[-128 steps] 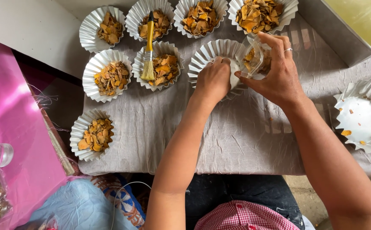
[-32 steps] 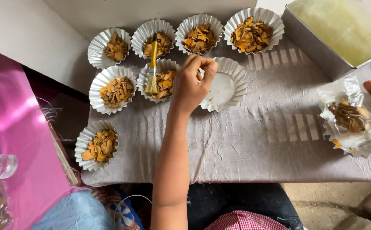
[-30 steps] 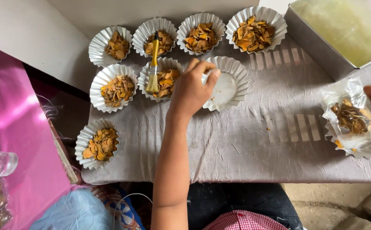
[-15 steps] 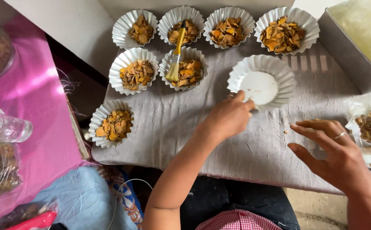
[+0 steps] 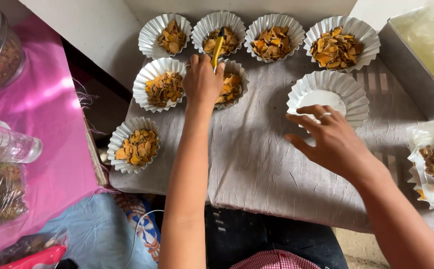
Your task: The person uses a small brush to sweep dried fruit pieces from one paper cupcake liner into another, then transfers the contents into a small plastic bag. The person repeats this process with several liners, consolidating the dried fruit into bags.
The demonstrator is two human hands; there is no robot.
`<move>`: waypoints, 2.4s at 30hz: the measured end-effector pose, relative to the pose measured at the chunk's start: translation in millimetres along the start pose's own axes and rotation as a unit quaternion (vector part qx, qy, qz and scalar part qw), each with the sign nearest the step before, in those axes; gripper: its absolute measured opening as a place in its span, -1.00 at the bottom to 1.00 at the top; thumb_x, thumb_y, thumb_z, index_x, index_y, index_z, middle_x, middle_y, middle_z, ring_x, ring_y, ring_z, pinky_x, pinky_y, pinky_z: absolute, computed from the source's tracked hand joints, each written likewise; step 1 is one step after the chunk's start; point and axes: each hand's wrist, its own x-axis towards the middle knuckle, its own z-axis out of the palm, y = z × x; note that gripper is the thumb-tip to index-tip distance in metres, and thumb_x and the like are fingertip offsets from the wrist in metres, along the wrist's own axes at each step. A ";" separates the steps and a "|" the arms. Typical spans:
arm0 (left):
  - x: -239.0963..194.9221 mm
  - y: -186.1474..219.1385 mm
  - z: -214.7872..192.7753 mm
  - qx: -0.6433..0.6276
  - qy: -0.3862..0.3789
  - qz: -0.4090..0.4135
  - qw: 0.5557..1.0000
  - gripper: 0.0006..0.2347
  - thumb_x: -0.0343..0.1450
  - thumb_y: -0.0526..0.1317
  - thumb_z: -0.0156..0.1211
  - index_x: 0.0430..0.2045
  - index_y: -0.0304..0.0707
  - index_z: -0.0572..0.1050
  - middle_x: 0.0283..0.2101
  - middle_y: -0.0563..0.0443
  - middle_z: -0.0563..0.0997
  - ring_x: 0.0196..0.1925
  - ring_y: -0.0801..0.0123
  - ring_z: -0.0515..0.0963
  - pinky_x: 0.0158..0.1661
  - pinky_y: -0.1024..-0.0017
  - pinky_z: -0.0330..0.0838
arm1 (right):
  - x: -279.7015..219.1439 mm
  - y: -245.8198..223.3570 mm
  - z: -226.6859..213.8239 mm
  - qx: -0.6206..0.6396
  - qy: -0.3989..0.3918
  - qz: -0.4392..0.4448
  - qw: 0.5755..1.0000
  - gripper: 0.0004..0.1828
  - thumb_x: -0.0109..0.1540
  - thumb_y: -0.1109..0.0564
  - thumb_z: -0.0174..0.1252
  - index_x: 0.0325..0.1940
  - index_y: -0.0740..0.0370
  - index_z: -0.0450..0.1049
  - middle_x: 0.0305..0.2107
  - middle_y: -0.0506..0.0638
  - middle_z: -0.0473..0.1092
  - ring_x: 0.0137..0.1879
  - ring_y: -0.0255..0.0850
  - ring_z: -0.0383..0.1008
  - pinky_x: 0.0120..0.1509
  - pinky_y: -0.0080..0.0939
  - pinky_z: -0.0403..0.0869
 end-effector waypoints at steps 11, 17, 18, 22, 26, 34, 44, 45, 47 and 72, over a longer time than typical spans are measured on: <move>-13.9 8.4 2.3 0.018 0.058 0.008 0.998 -0.83 0.47 -0.17 0.13 -0.27 -0.31 0.44 -0.25 -0.11 0.58 -0.31 0.18 0.62 -0.37 0.25 0.56 | -1.5 44.8 29.9 -0.127 -0.042 0.065 0.989 -0.51 0.30 -0.28 0.04 0.10 0.02 0.58 0.21 0.02 0.38 0.27 0.06 0.39 0.30 0.18 0.35; -60.6 35.8 -38.1 -0.295 -0.210 0.070 0.930 -0.75 0.59 -0.04 -0.31 -0.09 -0.25 0.18 -0.47 0.13 0.32 -0.64 0.56 0.25 -0.73 0.72 0.24 | -2.4 41.4 21.1 -0.108 -0.027 0.064 0.992 -0.57 0.29 -0.25 0.11 0.01 0.04 0.61 0.17 0.04 0.41 0.27 0.04 0.41 0.38 0.19 0.31; -64.8 40.4 -35.2 -0.294 -0.209 0.071 0.930 -0.75 0.59 -0.04 -0.31 -0.09 -0.25 0.18 -0.47 0.13 0.32 -0.64 0.56 0.25 -0.73 0.72 0.24 | -2.1 40.0 22.5 -0.108 -0.026 0.064 0.992 -0.57 0.29 -0.25 0.11 0.01 0.04 0.61 0.17 0.04 0.41 0.27 0.04 0.41 0.38 0.19 0.31; -78.7 60.1 -18.9 -0.332 -0.277 0.069 0.899 -0.84 0.60 -0.12 -0.28 -0.18 -0.21 0.19 -0.56 0.11 0.33 -0.70 0.49 0.28 -0.73 0.66 0.26 | -4.2 42.0 25.6 -0.100 -0.022 0.071 0.992 -0.57 0.29 -0.24 0.11 0.01 0.06 0.61 0.17 0.03 0.41 0.25 0.02 0.42 0.38 0.16 0.30; -86.6 89.0 5.0 -0.404 -0.267 0.099 0.869 -0.73 0.54 0.04 -0.27 -0.24 -0.16 0.25 -0.51 0.10 0.40 -0.67 0.48 0.38 -0.67 0.51 0.44 | -6.0 44.1 20.9 -0.078 0.005 0.066 0.995 -0.62 0.28 -0.17 0.18 0.00 0.09 0.63 0.19 0.13 0.39 0.17 0.06 0.48 0.30 0.21 0.36; -85.0 107.9 -2.0 -0.559 -0.155 0.139 0.803 -0.66 0.48 0.16 -0.10 -0.29 -0.12 0.30 -0.57 0.21 0.35 -0.72 0.59 0.29 -0.74 0.63 0.24 | -7.1 44.8 12.8 0.005 0.054 0.038 0.998 -0.71 0.29 0.00 0.24 0.00 0.19 0.62 0.11 0.15 0.40 0.13 0.11 0.48 0.24 0.16 0.41; -62.5 59.6 19.9 -0.553 0.125 -0.068 0.821 -0.64 0.49 0.06 0.18 -0.05 -0.23 0.37 -0.23 0.06 0.40 -0.20 0.51 0.37 -0.07 0.41 0.42 | 77.1 60.1 50.0 -0.185 0.056 0.004 0.981 -0.73 0.35 0.12 0.14 0.10 -0.02 0.63 -0.05 0.00 0.47 0.21 0.04 0.43 0.13 0.04 0.49; -63.7 60.0 19.4 -0.553 0.126 -0.065 0.821 -0.64 0.49 0.06 0.18 -0.05 -0.23 0.37 -0.23 0.06 0.40 -0.20 0.51 0.37 -0.07 0.41 0.42 | 83.6 62.9 52.9 -0.185 0.060 0.003 0.981 -0.73 0.35 0.12 0.14 0.10 -0.02 0.63 -0.05 0.00 0.47 0.21 0.04 0.43 0.13 0.04 0.49; -68.7 60.8 19.9 -0.533 0.089 -0.052 0.840 -0.63 0.50 0.07 0.13 -0.01 -0.23 0.37 -0.25 0.03 0.40 -0.23 0.50 0.40 -0.08 0.41 0.46 | 94.2 68.9 59.5 -0.293 0.011 -0.007 0.956 -0.65 0.25 0.00 0.21 0.13 -0.09 0.63 0.21 0.02 0.44 0.55 0.05 0.10 0.51 0.10 0.19; -90.1 85.7 15.0 -0.376 0.206 0.164 0.888 -0.82 0.50 -0.13 0.21 -0.14 -0.17 0.47 -0.29 -0.04 0.60 -0.28 0.18 0.69 -0.22 0.37 0.61 | 17.5 90.2 -11.9 -0.080 0.151 0.204 0.964 -0.84 0.38 -0.01 0.35 -0.01 0.01 0.71 -0.37 0.12 0.57 -0.19 0.16 0.60 0.03 0.10 0.57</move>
